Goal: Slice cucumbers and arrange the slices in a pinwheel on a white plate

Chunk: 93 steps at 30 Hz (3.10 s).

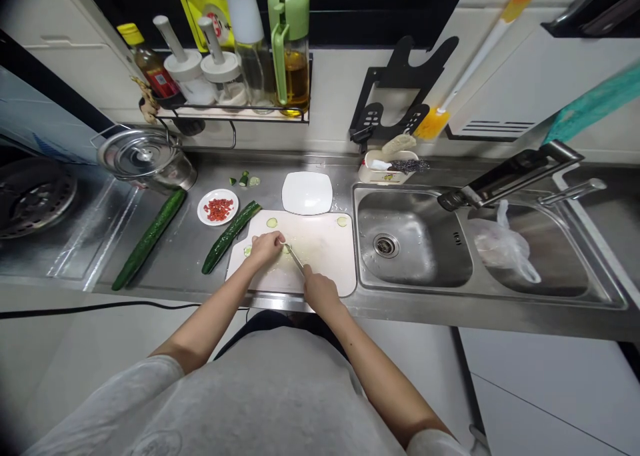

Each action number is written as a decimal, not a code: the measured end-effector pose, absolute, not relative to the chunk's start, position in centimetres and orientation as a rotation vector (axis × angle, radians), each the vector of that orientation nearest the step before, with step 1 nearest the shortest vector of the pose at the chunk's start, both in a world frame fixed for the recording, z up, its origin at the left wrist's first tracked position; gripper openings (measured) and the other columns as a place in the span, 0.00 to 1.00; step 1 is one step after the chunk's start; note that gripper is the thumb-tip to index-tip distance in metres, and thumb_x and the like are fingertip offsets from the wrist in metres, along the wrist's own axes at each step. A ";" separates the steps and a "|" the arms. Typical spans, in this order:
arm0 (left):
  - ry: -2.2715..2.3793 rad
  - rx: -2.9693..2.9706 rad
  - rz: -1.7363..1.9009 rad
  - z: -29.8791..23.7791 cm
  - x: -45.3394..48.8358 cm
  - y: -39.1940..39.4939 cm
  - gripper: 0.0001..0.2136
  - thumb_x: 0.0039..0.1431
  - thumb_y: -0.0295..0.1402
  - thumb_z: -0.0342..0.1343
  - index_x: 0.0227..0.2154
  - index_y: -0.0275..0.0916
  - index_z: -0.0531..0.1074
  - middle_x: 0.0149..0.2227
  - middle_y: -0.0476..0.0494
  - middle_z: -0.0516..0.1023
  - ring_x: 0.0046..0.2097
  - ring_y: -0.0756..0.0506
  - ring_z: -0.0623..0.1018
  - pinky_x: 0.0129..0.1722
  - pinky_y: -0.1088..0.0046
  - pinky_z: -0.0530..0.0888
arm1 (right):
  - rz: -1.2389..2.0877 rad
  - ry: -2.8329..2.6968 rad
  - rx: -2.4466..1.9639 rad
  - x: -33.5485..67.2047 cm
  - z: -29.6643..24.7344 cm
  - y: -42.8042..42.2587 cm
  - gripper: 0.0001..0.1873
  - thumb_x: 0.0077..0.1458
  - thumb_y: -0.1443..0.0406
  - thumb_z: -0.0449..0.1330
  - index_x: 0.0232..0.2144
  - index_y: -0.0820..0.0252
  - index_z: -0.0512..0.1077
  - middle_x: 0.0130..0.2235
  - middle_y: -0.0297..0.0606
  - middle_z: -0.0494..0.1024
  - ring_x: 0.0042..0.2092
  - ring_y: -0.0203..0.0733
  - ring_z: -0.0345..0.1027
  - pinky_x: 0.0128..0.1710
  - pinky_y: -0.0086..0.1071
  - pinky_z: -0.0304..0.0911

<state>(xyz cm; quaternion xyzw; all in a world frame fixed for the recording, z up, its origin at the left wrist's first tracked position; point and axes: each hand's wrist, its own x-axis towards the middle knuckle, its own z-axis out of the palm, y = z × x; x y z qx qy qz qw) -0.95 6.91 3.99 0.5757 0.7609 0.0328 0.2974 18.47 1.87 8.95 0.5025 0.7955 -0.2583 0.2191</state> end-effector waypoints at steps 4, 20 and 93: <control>2.017 1.539 0.102 3.7 -1.0 6.8 0.11 0.54 0.28 0.48 0.36 0.46 0.73 0.39 0.47 0.79 0.44 0.43 0.74 0.48 0.61 0.59 | -0.708 2.184 1.393 18.2 9.0 1.9 0.19 0.59 0.71 0.43 0.52 0.61 0.55 0.37 0.46 0.76 0.40 0.49 0.72 0.33 0.33 0.57; 2.005 1.577 0.112 3.3 -0.9 6.7 0.13 0.52 0.26 0.48 0.37 0.46 0.74 0.39 0.46 0.79 0.45 0.41 0.74 0.47 0.60 0.59 | -0.778 2.098 1.359 17.3 8.2 2.2 0.22 0.57 0.72 0.47 0.54 0.59 0.52 0.40 0.47 0.76 0.42 0.48 0.71 0.34 0.33 0.58; 2.336 1.523 0.151 5.9 -7.5 1.3 0.09 0.60 0.36 0.47 0.39 0.43 0.71 0.45 0.41 0.74 0.49 0.41 0.72 0.49 0.63 0.62 | -0.719 2.162 1.400 21.6 9.0 0.2 0.12 0.61 0.68 0.44 0.47 0.59 0.59 0.36 0.45 0.76 0.37 0.45 0.71 0.30 0.30 0.50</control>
